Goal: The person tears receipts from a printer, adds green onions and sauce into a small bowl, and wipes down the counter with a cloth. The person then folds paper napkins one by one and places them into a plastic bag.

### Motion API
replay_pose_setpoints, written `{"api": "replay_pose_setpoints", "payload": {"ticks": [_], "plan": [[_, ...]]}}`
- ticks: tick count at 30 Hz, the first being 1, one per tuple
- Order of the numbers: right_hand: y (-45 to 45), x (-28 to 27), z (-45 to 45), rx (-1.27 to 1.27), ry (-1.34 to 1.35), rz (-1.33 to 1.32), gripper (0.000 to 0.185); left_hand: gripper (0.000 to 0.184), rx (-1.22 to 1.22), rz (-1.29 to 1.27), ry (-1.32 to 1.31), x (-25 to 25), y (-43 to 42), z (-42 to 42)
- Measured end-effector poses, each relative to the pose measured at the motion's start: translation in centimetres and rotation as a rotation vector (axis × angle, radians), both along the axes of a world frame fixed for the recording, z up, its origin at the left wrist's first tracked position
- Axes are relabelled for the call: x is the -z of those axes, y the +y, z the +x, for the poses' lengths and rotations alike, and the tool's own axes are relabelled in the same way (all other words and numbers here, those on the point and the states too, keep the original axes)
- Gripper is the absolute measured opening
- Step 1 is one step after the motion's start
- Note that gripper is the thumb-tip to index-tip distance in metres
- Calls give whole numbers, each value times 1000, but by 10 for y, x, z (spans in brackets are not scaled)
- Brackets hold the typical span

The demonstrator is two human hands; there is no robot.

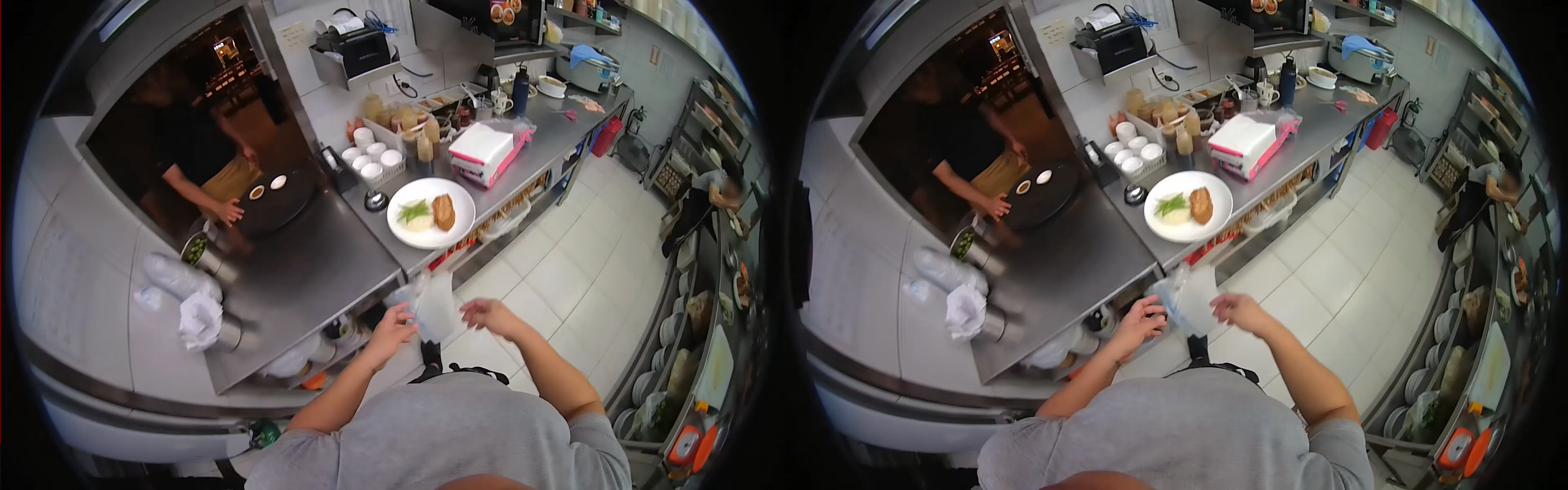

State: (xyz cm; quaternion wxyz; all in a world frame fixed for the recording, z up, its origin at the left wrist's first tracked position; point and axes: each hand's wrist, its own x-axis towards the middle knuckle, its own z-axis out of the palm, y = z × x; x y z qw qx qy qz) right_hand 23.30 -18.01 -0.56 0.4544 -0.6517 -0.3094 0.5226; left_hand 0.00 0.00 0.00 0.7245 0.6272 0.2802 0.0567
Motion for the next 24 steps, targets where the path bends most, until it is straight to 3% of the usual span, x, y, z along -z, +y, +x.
{"api": "replay_pose_setpoints", "payload": {"ticks": [2,3,4,5,6,8,11,17,21,24], "plan": [[-19,-1,-17,-36,58,-40,29,76,-150,-169,60,-7,5,16],[37,9,58,16,53,-86,29,70,-164,-223,116,10,75,108],[40,16,70,69,91,-126,29,63,-178,-268,219,15,99,138],[35,24,72,123,151,-183,29,60,-268,-386,40,42,115,154],[36,21,84,167,168,-186,26,53,-175,-412,-53,53,137,178],[38,1,112,273,143,-201,29,44,-278,-699,-75,87,164,218],[56,-30,152,415,167,-160,29,44,-478,-587,-92,85,167,228],[150,-82,234,233,64,-189,28,58,-695,-617,-62,74,138,171],[251,-121,278,-72,-6,79,30,56,-952,-628,-96,62,114,106],[325,-182,288,-175,-69,300,31,55,-1129,-561,-119,52,105,76]]}}
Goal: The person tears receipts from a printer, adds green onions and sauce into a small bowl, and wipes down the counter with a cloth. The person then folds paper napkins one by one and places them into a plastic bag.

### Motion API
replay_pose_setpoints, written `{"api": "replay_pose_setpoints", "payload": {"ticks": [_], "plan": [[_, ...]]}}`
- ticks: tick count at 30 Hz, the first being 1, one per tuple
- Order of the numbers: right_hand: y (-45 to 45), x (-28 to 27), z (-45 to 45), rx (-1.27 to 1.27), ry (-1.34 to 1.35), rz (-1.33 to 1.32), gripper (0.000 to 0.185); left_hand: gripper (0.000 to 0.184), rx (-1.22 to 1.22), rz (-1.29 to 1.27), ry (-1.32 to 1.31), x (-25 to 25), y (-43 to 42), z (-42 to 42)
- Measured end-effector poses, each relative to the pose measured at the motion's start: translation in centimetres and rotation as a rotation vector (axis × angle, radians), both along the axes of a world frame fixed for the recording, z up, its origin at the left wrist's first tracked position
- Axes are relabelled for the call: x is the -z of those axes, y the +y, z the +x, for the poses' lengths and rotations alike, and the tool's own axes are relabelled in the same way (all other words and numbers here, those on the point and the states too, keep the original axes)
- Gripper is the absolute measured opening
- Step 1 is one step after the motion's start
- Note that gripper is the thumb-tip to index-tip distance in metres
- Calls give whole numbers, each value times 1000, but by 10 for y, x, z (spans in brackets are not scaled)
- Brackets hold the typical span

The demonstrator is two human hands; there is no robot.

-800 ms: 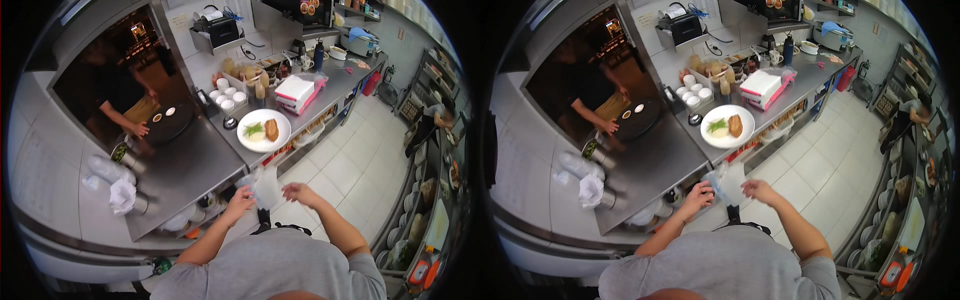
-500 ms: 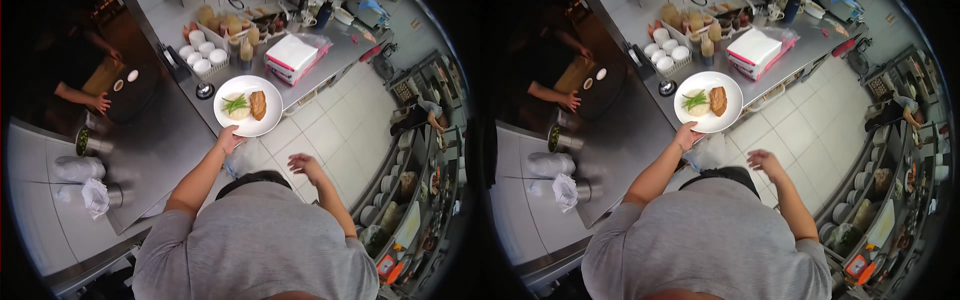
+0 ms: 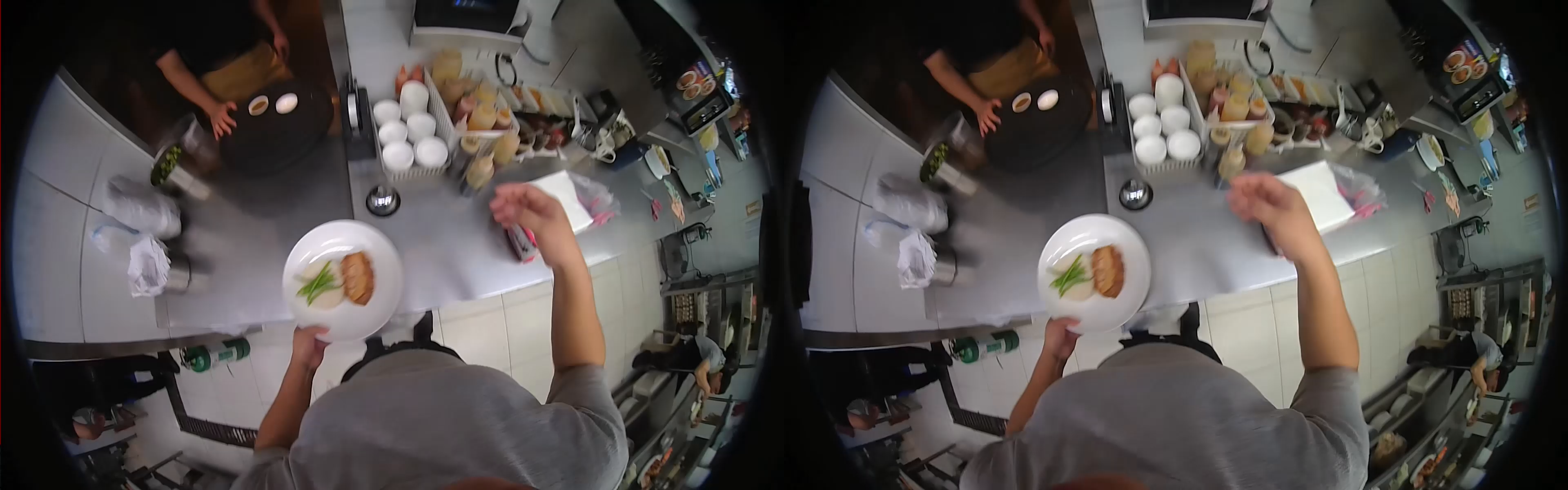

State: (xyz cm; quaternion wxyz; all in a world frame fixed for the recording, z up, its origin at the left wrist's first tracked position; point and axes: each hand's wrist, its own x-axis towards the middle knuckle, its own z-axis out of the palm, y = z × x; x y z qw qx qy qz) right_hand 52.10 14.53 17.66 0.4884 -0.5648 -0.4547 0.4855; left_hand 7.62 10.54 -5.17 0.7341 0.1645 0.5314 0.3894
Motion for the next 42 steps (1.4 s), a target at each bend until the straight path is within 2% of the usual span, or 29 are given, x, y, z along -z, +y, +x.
{"api": "replay_pose_setpoints", "payload": {"ticks": [3,7,9,11,13,14,16,17,18,20,21,22,24,27,30,33,35,37,39,42], "plan": [[62,-76,0,7,-235,280,34,54,-156,94,-19,24,6,-24],[155,-159,10,87,-375,861,37,52,-313,90,-26,31,34,-27],[209,-199,23,283,-619,953,43,51,-375,88,-61,35,47,-22],[261,-230,37,414,-642,858,64,47,-427,78,-115,36,56,-16],[296,-250,41,454,-639,783,63,43,-464,92,-164,49,66,-12],[312,-256,43,479,-637,743,63,41,-478,86,-285,52,66,-10],[348,-251,48,631,-743,850,56,36,-490,78,-523,30,60,7],[365,-248,52,709,-796,900,53,35,-423,-29,-571,20,54,17],[381,-249,57,657,-886,813,53,35,-354,-137,-615,8,47,27],[411,-252,72,545,-1058,627,54,36,-136,-151,-524,-38,35,51],[414,-253,73,500,-966,584,54,37,-28,-155,-478,-61,36,59],[417,-255,73,461,-873,538,55,38,8,-48,-414,-78,43,63],[398,-257,59,389,-344,524,54,40,75,159,-287,-111,62,72],[371,-267,71,10,-230,918,54,41,155,473,-209,-175,110,83],[283,-238,47,-32,-181,1038,51,48,359,821,-55,-261,159,118],[299,-225,57,193,-224,993,55,52,528,963,83,-325,229,167],[320,-236,60,351,-349,852,67,48,489,1070,141,-354,287,202],[328,-254,44,478,-461,662,74,50,330,1044,135,-380,330,238],[367,-258,45,492,-621,583,67,53,185,1010,87,-399,351,265],[377,-261,47,352,-642,597,64,61,64,983,21,-417,355,280]]}}
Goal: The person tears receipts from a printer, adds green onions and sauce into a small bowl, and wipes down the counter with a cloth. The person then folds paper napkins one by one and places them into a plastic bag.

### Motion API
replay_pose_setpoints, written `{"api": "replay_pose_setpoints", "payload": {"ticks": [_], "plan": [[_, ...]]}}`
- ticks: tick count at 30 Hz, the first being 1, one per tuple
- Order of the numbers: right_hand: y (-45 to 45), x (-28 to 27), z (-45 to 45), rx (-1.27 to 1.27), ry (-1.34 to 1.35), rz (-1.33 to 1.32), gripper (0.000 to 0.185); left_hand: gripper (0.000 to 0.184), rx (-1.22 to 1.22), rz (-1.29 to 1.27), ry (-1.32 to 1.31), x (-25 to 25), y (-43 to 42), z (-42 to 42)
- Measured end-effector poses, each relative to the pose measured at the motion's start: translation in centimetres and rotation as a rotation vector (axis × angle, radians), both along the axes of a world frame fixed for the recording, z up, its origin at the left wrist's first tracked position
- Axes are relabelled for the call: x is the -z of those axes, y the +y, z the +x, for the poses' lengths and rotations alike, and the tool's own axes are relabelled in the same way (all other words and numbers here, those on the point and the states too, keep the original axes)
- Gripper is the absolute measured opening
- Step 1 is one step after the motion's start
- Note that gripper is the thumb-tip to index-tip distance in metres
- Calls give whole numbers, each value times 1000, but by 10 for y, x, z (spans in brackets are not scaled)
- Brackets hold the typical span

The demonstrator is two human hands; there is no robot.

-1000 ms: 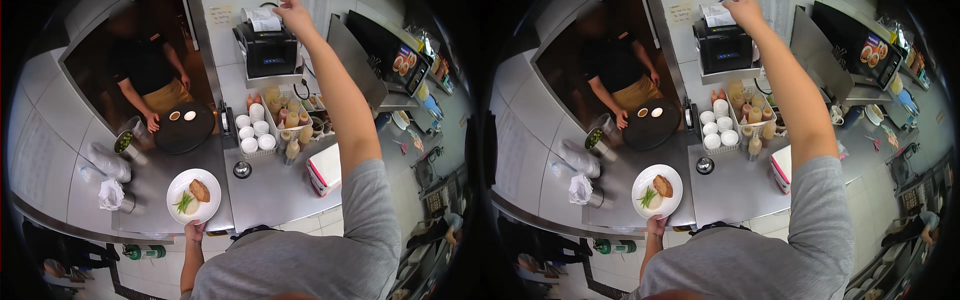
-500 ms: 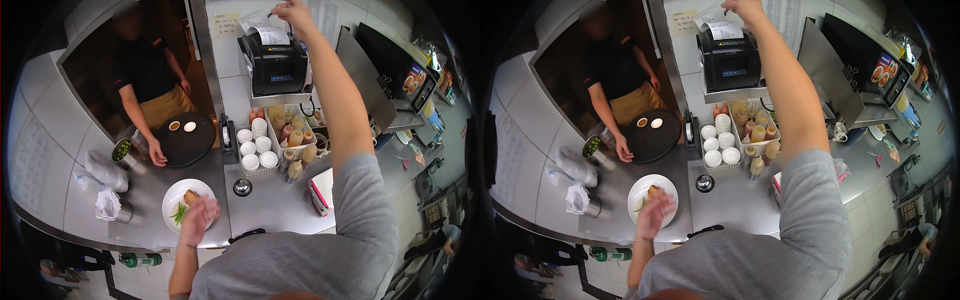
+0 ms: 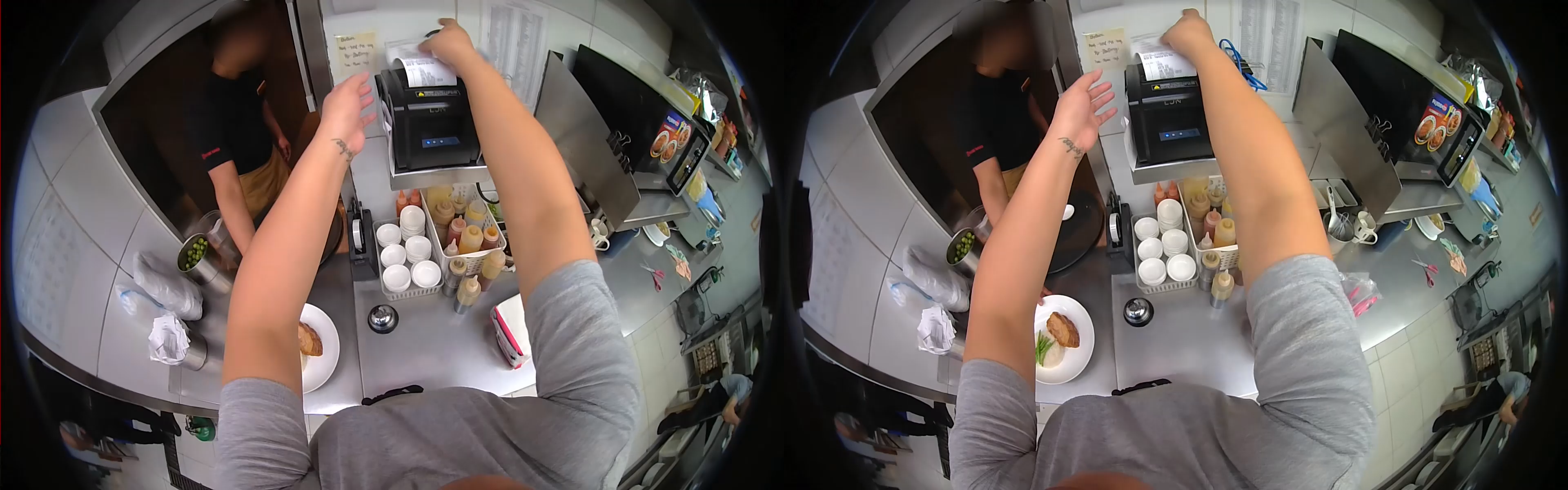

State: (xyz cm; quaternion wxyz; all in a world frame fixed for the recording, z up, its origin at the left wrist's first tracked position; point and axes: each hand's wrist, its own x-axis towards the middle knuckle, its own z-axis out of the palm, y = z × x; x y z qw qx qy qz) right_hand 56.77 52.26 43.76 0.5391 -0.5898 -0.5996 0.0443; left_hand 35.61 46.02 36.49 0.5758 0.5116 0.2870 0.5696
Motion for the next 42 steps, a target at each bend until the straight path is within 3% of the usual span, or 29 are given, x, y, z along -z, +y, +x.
{"api": "replay_pose_setpoints", "payload": {"ticks": [1,3,5,9,13,14,20,23,24,27,30,33,38,42], "plan": [[-2,-4,0,-81,4,10,65,65,15,9,-23,-5,-1,-2],[-19,0,2,-532,215,271,57,73,115,7,-86,-14,-3,-9],[-93,14,-13,-692,203,348,48,83,289,-15,-164,-19,-9,-21],[-167,75,-16,-709,212,340,40,92,446,191,-82,-21,-13,-21],[-185,116,-10,-643,100,314,28,73,416,323,69,-15,-33,-3],[-187,123,-9,-608,77,296,29,69,392,252,76,-12,-33,-1],[-186,160,1,-522,69,263,23,83,324,447,98,18,-49,3],[-188,160,-3,-441,456,311,24,89,335,498,55,37,-62,4],[-185,155,-4,-375,461,323,33,91,339,509,43,43,-67,5],[-181,134,-16,-245,166,443,43,92,385,472,134,61,-80,5],[-174,102,-25,-138,-122,509,51,76,315,531,414,79,-74,8],[-147,93,-23,-223,-243,188,54,60,236,582,592,82,-77,9],[-138,92,-13,-496,249,165,44,62,140,697,685,84,-77,3],[-130,98,-4,-540,304,167,44,64,111,720,719,84,-77,0]]}}
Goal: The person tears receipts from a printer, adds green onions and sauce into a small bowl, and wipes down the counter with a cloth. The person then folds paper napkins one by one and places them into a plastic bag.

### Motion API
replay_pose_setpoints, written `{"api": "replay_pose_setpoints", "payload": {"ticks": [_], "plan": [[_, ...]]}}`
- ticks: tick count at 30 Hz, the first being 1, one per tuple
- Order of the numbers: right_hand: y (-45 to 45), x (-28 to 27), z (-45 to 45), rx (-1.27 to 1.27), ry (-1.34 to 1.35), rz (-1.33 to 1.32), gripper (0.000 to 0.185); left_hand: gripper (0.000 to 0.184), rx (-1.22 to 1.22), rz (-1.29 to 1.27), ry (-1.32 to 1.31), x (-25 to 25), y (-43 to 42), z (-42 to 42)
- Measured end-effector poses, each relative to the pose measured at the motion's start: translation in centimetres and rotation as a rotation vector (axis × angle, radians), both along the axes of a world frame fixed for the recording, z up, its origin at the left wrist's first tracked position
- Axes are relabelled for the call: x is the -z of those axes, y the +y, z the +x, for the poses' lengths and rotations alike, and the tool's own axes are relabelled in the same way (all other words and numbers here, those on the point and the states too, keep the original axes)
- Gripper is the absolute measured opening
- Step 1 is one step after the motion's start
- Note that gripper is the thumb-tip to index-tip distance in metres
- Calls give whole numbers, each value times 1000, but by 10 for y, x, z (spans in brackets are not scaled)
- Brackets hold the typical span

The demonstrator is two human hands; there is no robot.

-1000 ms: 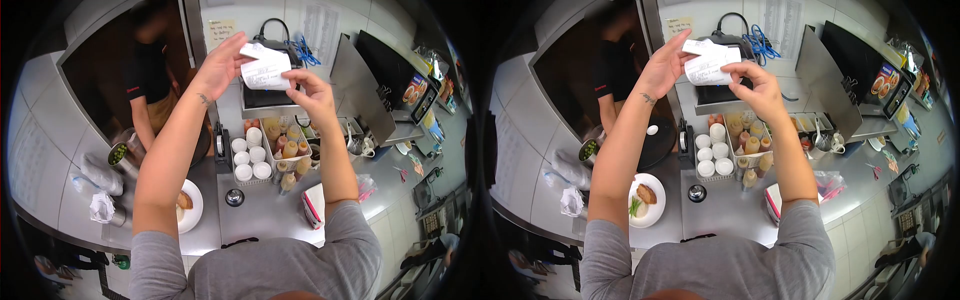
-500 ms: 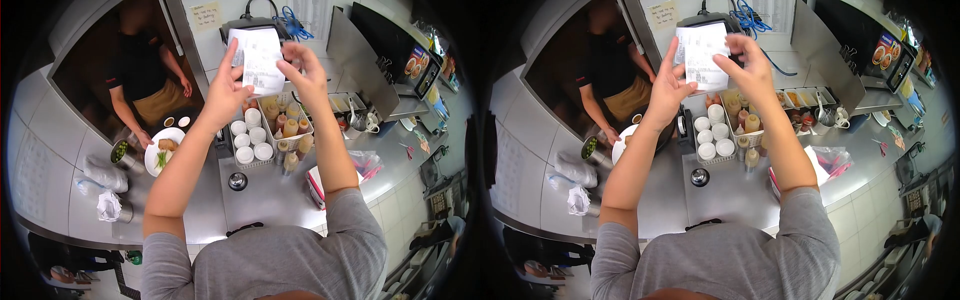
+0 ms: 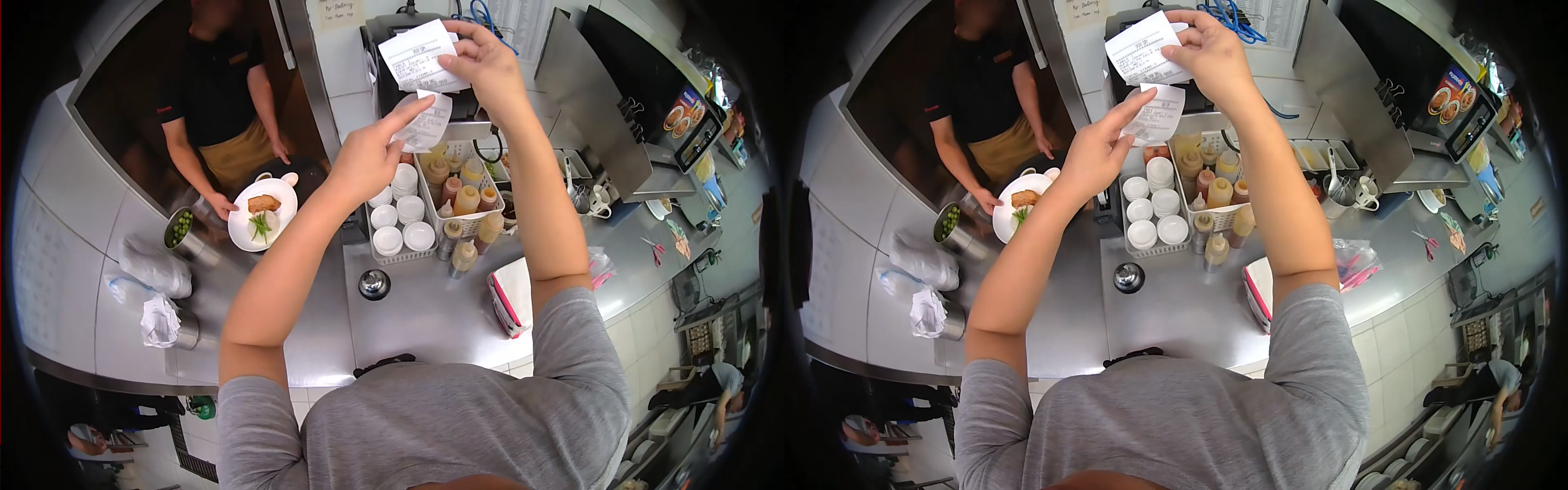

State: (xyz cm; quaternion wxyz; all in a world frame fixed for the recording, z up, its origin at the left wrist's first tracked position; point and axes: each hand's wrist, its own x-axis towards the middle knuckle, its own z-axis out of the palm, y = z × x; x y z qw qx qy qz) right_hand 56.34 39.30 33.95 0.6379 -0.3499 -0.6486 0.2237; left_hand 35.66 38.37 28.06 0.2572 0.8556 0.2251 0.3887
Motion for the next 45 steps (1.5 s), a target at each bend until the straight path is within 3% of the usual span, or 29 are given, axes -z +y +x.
{"api": "replay_pose_setpoints", "payload": {"ticks": [12,15,23,24,29,31,32,35,38,41,45], "plan": [[-2,-2,2,17,51,19,47,63,-7,-46,59,3,-5,1],[-6,-2,3,21,75,10,48,62,-42,68,86,11,-2,2],[-14,4,9,-43,340,28,48,39,-17,275,43,22,-12,-8],[-24,1,10,42,245,105,45,37,-22,296,62,23,-16,-11],[-34,3,33,179,350,287,47,26,-92,259,-325,-1,-40,-23],[-46,-6,22,178,337,480,48,21,-3,21,-726,-24,-34,-25],[-44,-8,24,246,265,514,52,23,-17,-32,-801,-41,-35,-30],[-60,-31,20,695,-685,641,48,40,151,-134,-949,-73,-19,-44],[-38,-37,-4,651,-737,616,56,44,188,-53,-905,-94,9,-50],[-17,-50,-8,588,-785,514,62,71,210,-107,-851,-123,17,-43],[15,-74,1,452,-783,323,61,71,111,56,-690,-158,54,-48]]}}
